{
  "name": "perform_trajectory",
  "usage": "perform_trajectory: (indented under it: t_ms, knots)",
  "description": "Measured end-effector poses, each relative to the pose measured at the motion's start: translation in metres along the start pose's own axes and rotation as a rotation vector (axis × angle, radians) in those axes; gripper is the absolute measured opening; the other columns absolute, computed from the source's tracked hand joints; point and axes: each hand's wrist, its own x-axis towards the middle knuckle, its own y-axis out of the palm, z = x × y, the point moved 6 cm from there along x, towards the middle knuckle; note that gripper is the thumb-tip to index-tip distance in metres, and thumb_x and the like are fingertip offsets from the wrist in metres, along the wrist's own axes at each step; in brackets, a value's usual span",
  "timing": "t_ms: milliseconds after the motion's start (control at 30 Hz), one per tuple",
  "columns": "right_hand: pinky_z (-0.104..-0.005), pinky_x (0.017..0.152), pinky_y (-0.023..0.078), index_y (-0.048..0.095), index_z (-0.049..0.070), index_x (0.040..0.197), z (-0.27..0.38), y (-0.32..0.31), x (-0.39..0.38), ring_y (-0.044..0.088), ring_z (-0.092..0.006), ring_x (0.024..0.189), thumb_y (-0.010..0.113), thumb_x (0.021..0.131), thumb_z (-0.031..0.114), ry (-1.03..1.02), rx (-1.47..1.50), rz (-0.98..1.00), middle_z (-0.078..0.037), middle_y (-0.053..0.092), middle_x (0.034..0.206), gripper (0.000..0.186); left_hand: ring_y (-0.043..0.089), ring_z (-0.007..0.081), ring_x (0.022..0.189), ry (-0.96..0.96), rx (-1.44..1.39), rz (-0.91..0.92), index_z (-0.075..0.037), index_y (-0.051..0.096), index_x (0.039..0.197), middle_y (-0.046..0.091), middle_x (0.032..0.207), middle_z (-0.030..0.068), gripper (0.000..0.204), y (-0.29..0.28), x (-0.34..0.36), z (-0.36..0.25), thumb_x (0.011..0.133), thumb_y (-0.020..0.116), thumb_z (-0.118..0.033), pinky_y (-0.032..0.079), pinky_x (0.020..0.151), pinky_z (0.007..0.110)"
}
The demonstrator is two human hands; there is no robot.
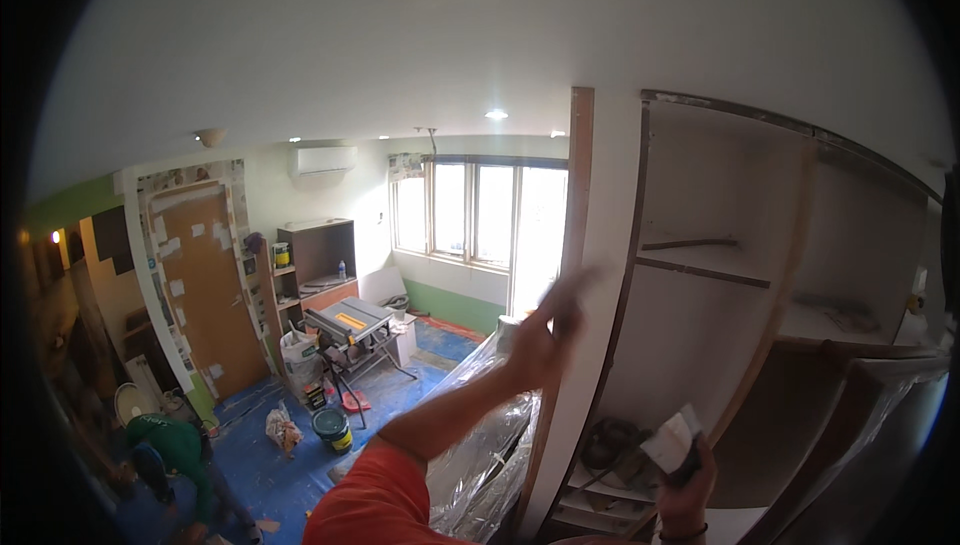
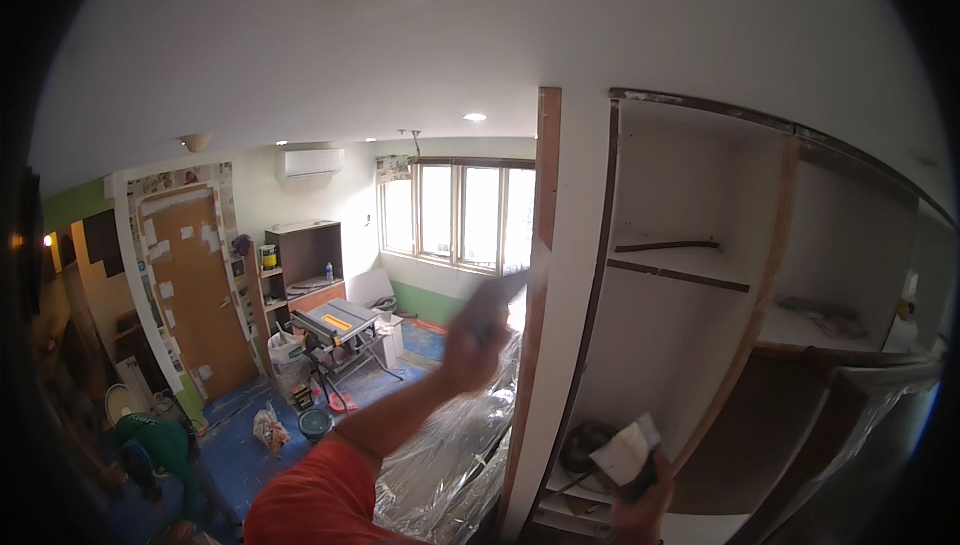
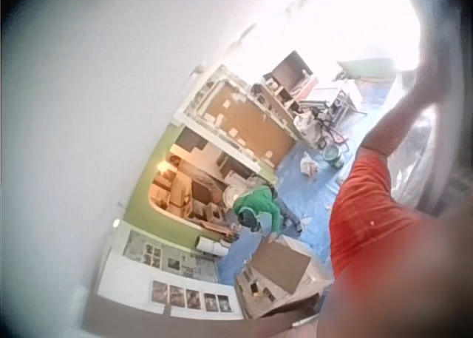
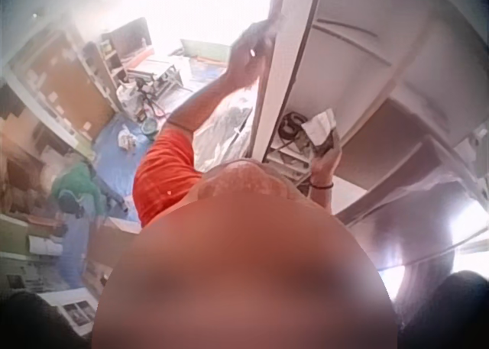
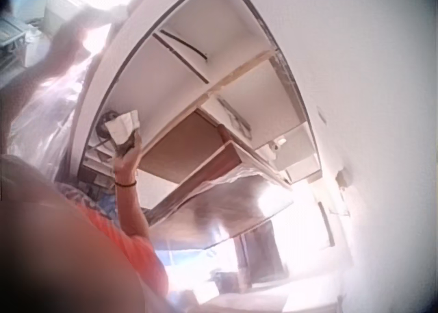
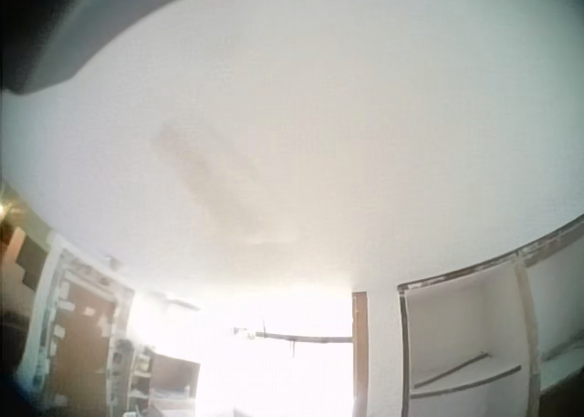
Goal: The person uses a putty knife to apply plaster to a wall and ceiling. They repeatedly scoop plaster from a hawk and spread it onto the surfaces, working on different sections of the wall and ceiling throughout the clip.
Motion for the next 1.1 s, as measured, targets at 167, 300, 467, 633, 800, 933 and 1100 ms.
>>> perform_trajectory:
  t_ms: [167, 300, 467, 633, 800, 933, 1100]
  knots:
    - [-0.0386, 0.095, 0.057, 0.059, 0.007, 0.131, -0.028, 0.043, -0.020, 0.066, -0.0231, 0.115, 0.042, 0.108, 0.030, -0.068, -0.092, 0.203, -0.006, 0.066, 0.125, 0.037, 0.020, 0.0354, 0.155, 0.053, -0.383, 0.568, -0.019, 0.038, 0.157, 0.027, 0.164, 0.0149, 0.085, 0.096, -0.117, -0.077, 0.080, 0.056, 0.011, 0.013, 0.127, 0.056]
    - [-0.0371, 0.096, 0.055, 0.052, -0.002, 0.138, -0.021, 0.036, -0.029, 0.066, -0.0259, 0.114, 0.046, 0.106, 0.025, 0.180, 0.005, 0.223, -0.012, 0.065, 0.125, 0.043, 0.024, 0.0303, 0.154, 0.130, -0.132, 0.749, -0.023, 0.039, 0.157, 0.031, 0.162, 0.0110, 0.083, 0.095, -0.143, -0.069, 0.081, 0.062, 0.001, 0.017, 0.126, 0.055]
    - [-0.0371, 0.093, 0.054, 0.051, -0.008, 0.138, 0.044, 0.033, -0.056, 0.066, -0.0293, 0.111, 0.065, 0.094, 0.012, -0.669, -1.168, 0.311, -0.018, 0.065, 0.121, 0.050, 0.031, 0.0264, 0.151, 0.191, 0.272, 0.823, -0.025, 0.040, 0.156, 0.040, 0.158, 0.0083, 0.076, 0.068, -0.119, -0.032, 0.086, 0.059, -0.002, 0.021, 0.125, 0.052]
    - [-0.0348, 0.092, 0.057, 0.057, -0.003, 0.131, 0.063, -0.005, -0.046, 0.069, -0.0238, 0.107, 0.058, 0.102, 0.020, -0.175, -0.088, 0.010, -0.012, 0.068, 0.116, 0.037, 0.050, 0.0390, 0.131, -0.032, 0.280, -0.510, 0.002, 0.037, 0.151, 0.048, 0.139, 0.0244, 0.047, -0.085, 0.081, 0.006, 0.108, 0.036, -0.019, 0.038, 0.111, 0.047]
    - [-0.0305, 0.084, 0.062, 0.066, 0.006, 0.118, 0.076, -0.018, -0.068, 0.072, -0.0192, 0.103, 0.058, 0.102, 0.025, -0.039, 0.041, -0.072, -0.007, 0.072, 0.114, 0.027, 0.048, 0.0290, 0.126, 0.277, 0.117, -1.222, 0.000, 0.020, 0.156, 0.044, 0.142, 0.0215, 0.053, -0.165, 0.221, -0.030, 0.110, 0.037, -0.020, 0.037, 0.110, 0.038]
    - [-0.0311, 0.081, 0.064, 0.067, 0.007, 0.117, 0.099, -0.036, -0.095, 0.074, -0.0199, 0.098, 0.060, 0.101, 0.027, -0.081, 0.054, -0.114, -0.007, 0.074, 0.111, 0.027, 0.042, 0.0362, 0.134, 0.132, 0.030, -1.277, -0.002, 0.013, 0.160, 0.041, 0.145, 0.0236, 0.056, -0.138, 0.256, -0.059, 0.108, 0.031, -0.011, 0.036, 0.113, 0.042]
    - [-0.0326, 0.082, 0.064, 0.067, 0.006, 0.118, 0.126, -0.056, -0.120, 0.074, -0.0206, 0.098, 0.060, 0.101, 0.025, -0.142, 0.099, -0.130, -0.007, 0.074, 0.111, 0.027, 0.030, 0.0432, 0.145, 0.172, 0.273, -1.321, 0.002, 0.022, 0.158, 0.031, 0.156, 0.0247, 0.056, -0.076, 0.269, -0.100, 0.107, 0.041, -0.011, 0.024, 0.117, 0.059]
